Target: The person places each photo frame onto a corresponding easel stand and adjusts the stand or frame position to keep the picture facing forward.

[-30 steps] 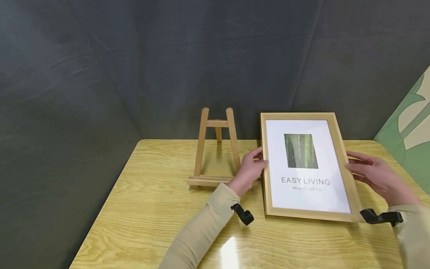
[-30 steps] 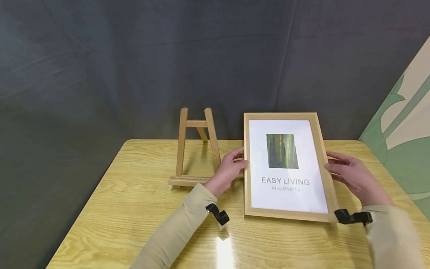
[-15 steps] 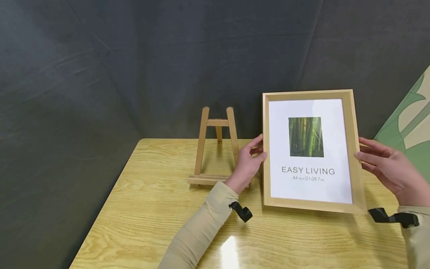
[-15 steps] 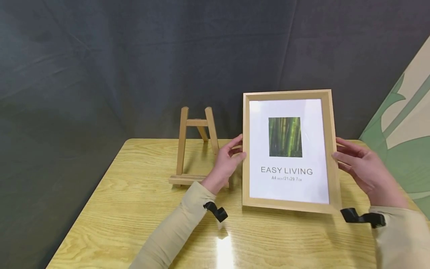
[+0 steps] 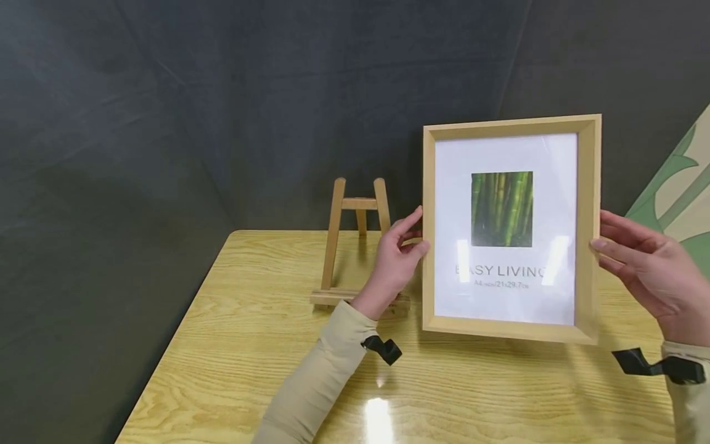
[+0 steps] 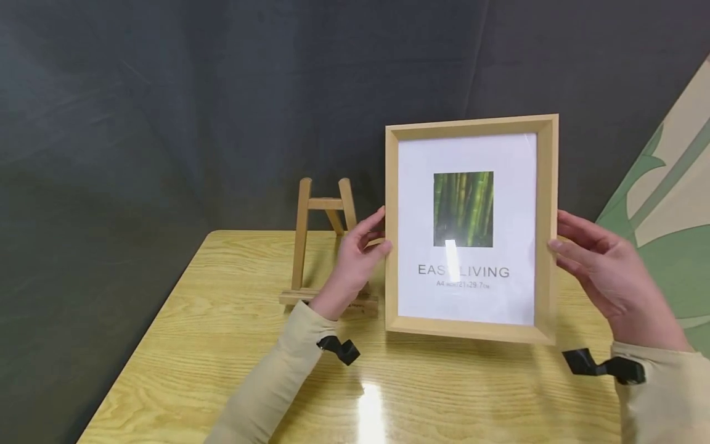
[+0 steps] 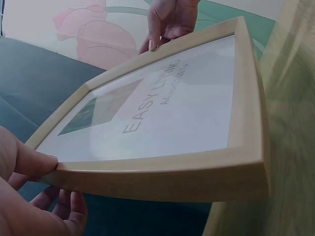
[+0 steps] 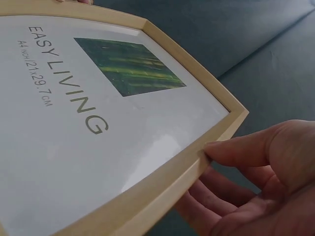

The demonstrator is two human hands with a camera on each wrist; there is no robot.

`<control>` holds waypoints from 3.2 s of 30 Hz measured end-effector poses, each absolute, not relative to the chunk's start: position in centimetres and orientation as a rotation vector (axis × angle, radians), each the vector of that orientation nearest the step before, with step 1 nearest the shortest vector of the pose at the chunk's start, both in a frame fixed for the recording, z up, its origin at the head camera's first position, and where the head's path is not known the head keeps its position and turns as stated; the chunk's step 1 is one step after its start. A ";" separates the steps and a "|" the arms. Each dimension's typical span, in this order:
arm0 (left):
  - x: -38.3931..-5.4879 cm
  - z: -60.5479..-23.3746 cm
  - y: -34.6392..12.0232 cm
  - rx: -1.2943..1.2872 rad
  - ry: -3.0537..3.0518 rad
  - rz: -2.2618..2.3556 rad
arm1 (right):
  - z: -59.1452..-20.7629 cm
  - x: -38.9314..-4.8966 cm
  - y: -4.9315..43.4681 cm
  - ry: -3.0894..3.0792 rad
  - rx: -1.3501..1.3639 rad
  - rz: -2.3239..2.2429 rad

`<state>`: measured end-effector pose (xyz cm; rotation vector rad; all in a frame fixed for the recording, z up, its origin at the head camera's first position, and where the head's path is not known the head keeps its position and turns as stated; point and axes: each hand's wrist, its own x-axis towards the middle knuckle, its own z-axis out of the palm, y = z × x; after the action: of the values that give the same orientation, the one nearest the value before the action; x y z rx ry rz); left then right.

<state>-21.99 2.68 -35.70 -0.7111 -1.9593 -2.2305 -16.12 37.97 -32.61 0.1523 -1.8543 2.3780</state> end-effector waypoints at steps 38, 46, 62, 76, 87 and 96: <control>-23.4 -33.5 -10.0 -0.817 -1.896 -1.913 | -30.5 -18.4 24.7 -1.788 0.340 2.340; -23.8 -33.5 -12.3 -0.779 -1.927 -1.888 | -31.2 -19.1 22.6 -1.816 0.362 2.299; -25.0 -34.4 -14.7 -0.715 -1.940 -1.822 | -33.0 -21.1 19.5 -1.844 0.344 2.244; -25.0 -34.6 -14.7 -0.619 -1.967 -1.813 | -33.7 -21.4 18.8 -1.846 0.299 2.215; -24.6 -34.4 -14.4 -0.589 -1.976 -1.808 | -33.7 -21.5 18.9 -1.842 0.328 2.201; -24.3 -34.2 -14.6 -0.564 -1.968 -1.829 | -33.7 -21.5 18.7 -1.831 0.366 2.236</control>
<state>-24.33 -14.65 -34.16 -0.5643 -1.9682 -1.8291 -21.52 18.74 -33.70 0.3658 -1.8315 2.2363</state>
